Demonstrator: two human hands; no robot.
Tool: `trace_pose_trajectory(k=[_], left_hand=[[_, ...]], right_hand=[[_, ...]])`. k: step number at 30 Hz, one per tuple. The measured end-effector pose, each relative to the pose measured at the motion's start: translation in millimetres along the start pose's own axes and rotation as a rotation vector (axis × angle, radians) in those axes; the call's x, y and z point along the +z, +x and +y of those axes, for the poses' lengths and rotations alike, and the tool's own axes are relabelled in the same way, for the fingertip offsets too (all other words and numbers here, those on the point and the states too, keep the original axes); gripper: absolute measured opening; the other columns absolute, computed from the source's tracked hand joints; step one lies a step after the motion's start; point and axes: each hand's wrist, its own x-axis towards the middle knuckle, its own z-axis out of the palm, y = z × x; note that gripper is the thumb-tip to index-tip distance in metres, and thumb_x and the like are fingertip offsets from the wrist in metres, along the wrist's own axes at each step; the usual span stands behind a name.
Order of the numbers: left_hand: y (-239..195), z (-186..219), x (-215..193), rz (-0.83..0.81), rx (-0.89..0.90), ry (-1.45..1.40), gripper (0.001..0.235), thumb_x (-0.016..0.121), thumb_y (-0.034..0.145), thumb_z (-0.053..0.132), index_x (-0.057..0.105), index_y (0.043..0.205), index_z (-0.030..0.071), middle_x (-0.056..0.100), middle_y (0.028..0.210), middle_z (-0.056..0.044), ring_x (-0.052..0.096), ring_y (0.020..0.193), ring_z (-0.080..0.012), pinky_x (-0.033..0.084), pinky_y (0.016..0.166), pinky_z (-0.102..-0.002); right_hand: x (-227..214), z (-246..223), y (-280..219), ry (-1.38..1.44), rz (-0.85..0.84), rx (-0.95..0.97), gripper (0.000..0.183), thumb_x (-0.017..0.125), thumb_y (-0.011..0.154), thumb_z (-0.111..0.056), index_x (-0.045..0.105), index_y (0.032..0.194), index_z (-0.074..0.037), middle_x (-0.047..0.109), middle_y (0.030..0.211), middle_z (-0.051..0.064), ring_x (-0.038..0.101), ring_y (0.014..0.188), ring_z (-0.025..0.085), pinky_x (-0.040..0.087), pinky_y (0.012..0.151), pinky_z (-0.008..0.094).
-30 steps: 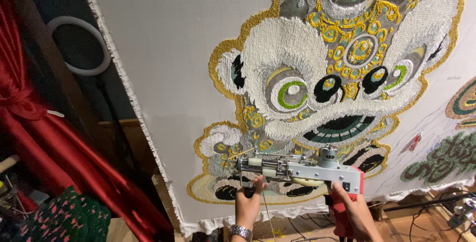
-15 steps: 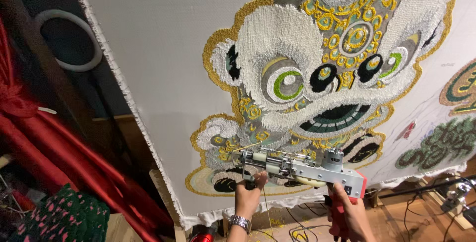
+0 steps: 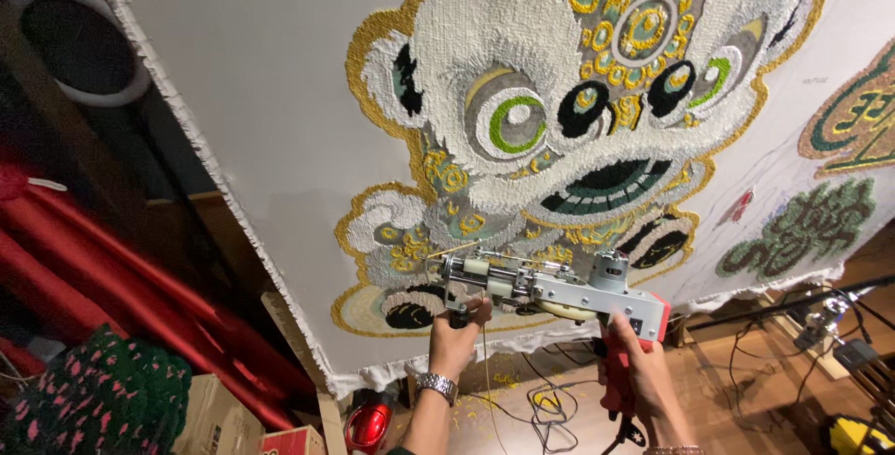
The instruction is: The person uses a handheld tufting gun to apply yarn into a stretched fabric canvas, following a pre-drawn design of a stylized lion head. They guide the tool along the outlines and fill areas with consistent strokes, occasionally adjusting the yarn feed with their left hand.
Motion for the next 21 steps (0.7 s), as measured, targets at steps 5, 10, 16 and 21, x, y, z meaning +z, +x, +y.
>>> trace_pose_trajectory(k=[5, 10, 16, 21], left_hand=[[-15, 5, -2, -0.006, -0.032, -0.022, 0.034, 0.082, 0.083, 0.037, 0.083, 0.105, 0.011, 0.081, 0.084, -0.005, 0.050, 0.045, -0.0040, 0.035, 0.040, -0.025], [-19, -4, -6, -0.001, -0.066, 0.005, 0.034, 0.080, 0.086, 0.039, 0.083, 0.104, 0.010, 0.082, 0.083, -0.005, 0.047, 0.044, -0.0043, 0.035, 0.040, -0.025], [-24, -15, -19, -0.052, -0.078, 0.046, 0.032, 0.069, 0.092, 0.038, 0.083, 0.109, 0.014, 0.082, 0.084, 0.000, 0.046, 0.042, -0.0054, 0.036, 0.040, -0.026], [-30, -26, -31, -0.052, -0.001, 0.059, 0.030, 0.067, 0.093, 0.031, 0.083, 0.112, 0.015, 0.082, 0.086, 0.000, 0.050, 0.043, -0.0054, 0.040, 0.042, -0.026]], right_hand=[[-5, 11, -3, 0.016, -0.055, -0.055, 0.056, 0.064, 0.090, -0.053, 0.063, 0.088, 0.003, 0.058, 0.059, 0.012, 0.055, 0.043, 0.023, 0.045, 0.040, 0.036], [-5, 18, -8, 0.021, -0.059, -0.041, 0.052, 0.063, 0.090, -0.052, 0.060, 0.089, 0.000, 0.058, 0.061, 0.011, 0.055, 0.044, 0.022, 0.045, 0.040, 0.037], [-1, 18, -14, 0.012, -0.069, -0.045, 0.050, 0.063, 0.090, -0.051, 0.060, 0.090, 0.000, 0.061, 0.065, 0.011, 0.057, 0.046, 0.021, 0.048, 0.041, 0.036], [9, 20, -24, 0.034, -0.076, 0.008, 0.050, 0.064, 0.091, -0.051, 0.059, 0.091, -0.001, 0.059, 0.066, 0.010, 0.055, 0.047, 0.020, 0.046, 0.042, 0.037]])
